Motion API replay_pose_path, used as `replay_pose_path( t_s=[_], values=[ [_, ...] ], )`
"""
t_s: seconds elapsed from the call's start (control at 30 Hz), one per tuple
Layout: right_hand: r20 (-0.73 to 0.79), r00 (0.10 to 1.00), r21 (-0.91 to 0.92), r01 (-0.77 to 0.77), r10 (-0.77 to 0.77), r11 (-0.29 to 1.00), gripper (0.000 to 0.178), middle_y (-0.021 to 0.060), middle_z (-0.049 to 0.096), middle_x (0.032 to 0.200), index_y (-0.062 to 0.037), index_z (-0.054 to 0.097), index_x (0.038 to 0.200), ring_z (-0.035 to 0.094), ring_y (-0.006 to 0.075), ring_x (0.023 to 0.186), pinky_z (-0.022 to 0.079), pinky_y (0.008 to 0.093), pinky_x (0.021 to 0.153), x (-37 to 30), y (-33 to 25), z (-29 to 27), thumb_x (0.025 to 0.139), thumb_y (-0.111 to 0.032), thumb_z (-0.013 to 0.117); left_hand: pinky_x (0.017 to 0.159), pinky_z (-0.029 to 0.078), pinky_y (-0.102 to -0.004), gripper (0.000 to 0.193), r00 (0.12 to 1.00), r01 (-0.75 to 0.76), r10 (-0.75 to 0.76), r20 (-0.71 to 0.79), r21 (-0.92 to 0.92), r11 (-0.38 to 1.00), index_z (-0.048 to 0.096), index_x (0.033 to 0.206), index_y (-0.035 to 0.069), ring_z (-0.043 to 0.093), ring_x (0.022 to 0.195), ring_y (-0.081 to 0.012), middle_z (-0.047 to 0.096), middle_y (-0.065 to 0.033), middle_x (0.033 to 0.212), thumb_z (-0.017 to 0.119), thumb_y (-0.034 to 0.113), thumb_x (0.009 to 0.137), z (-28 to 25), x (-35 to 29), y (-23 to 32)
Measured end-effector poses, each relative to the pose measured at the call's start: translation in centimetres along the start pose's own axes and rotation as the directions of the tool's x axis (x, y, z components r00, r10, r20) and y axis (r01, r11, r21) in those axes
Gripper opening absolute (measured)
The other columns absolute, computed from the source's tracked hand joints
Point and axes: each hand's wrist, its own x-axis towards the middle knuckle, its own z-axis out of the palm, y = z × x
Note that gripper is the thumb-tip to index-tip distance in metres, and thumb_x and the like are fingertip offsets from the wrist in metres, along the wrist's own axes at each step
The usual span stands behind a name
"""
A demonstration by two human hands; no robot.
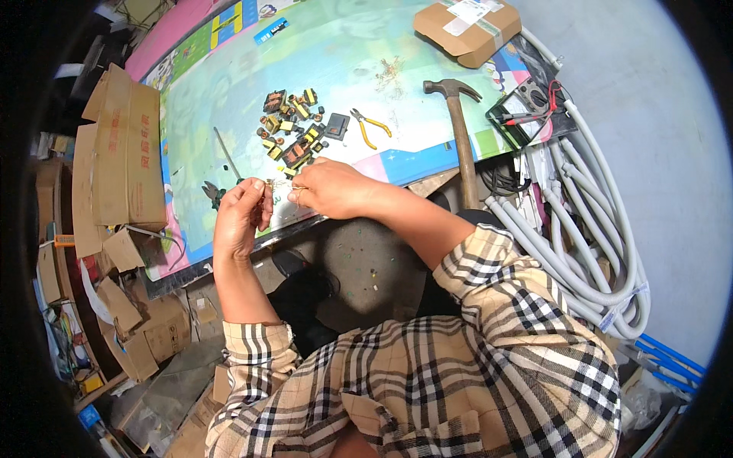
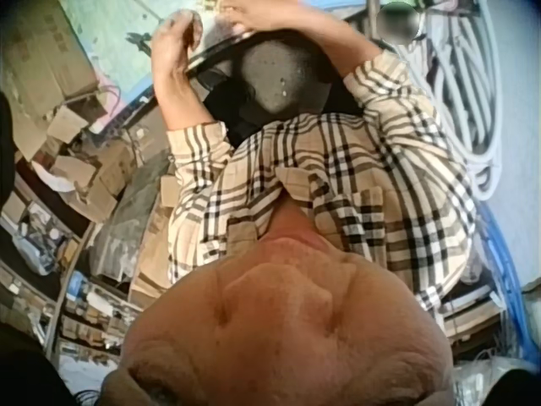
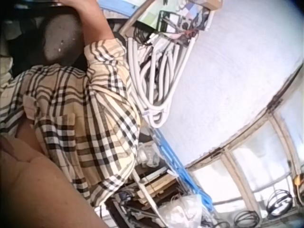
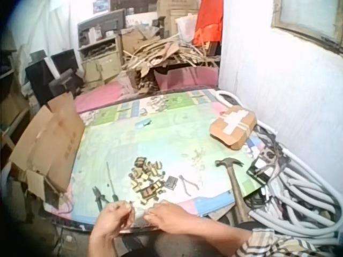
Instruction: The person disassembles small electronic components on a cluttered workbench, using hands to pull apart casings and remove internal wires. They handle multiple similar components one at a time, placing parts on the table as they work.
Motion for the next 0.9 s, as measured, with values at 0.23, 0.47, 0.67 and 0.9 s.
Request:
replay_pose_path(
  t_s=[0.23,0.47,0.67,0.9],
  values=[
    [0.073,0.828,0.925,-0.265,0.556,0.274,0.034,0.0028,0.054,0.068,-0.0068,0.054,0.08,0.049,0.0092,0.055,0.036,0.0215,0.046,0.7,-0.9,-2.5,0.099,-0.034,0.047,0.046,0.039,-0.0226,0.031,0.987,-0.154,0.149,-0.051,-0.094,0.984,0.06,0.107,-0.004,0.053,0.057,-0.0111,0.06,-0.0074,0.073,0.049,0.023,0.097,4.2,0.6,-0.9],
    [-0.12,0.75,0.887,-0.213,0.65,0.409,0.032,0.0055,0.057,0.073,-0.0055,0.054,0.086,0.051,0.011,0.058,0.04,0.0225,0.052,1.2,0.4,-2.4,0.1,-0.032,0.044,0.053,0.044,-0.0237,0.031,0.986,-0.167,0.168,-0.014,0.072,0.983,0.055,0.12,-0.006,0.059,0.073,-0.014,0.063,-0.0114,0.088,0.045,0.014,0.098,5.5,0.6,-1.8],
    [-0.219,0.686,0.843,-0.225,0.694,0.489,0.032,0.0101,0.061,0.08,-0.0012,0.053,0.092,0.059,0.0148,0.067,0.047,0.0255,0.057,1.4,1.2,-2.3,0.101,-0.029,0.04,0.056,0.046,-0.0258,0.028,0.975,-0.143,0.15,-0.161,0.058,0.988,0.062,0.11,-0.004,0.059,0.069,-0.0135,0.065,-0.0085,0.079,0.048,0.016,0.098,5.8,0.6,-2.0],
    [-0.18,0.827,0.778,-0.212,0.532,0.592,0.019,0.0066,0.057,0.089,-0.0023,0.052,0.101,0.052,0.0083,0.08,0.043,0.0262,0.071,1.4,-0.6,3.3,0.098,-0.018,0.041,0.064,0.052,-0.0407,0.024,0.575,-0.305,0.79,-0.212,0.84,0.448,0.062,0.11,0.0,0.065,0.073,-0.0349,0.065,-0.0185,0.088,0.055,0.007,0.088,7.5,1.8,-3.6]
  ],
)
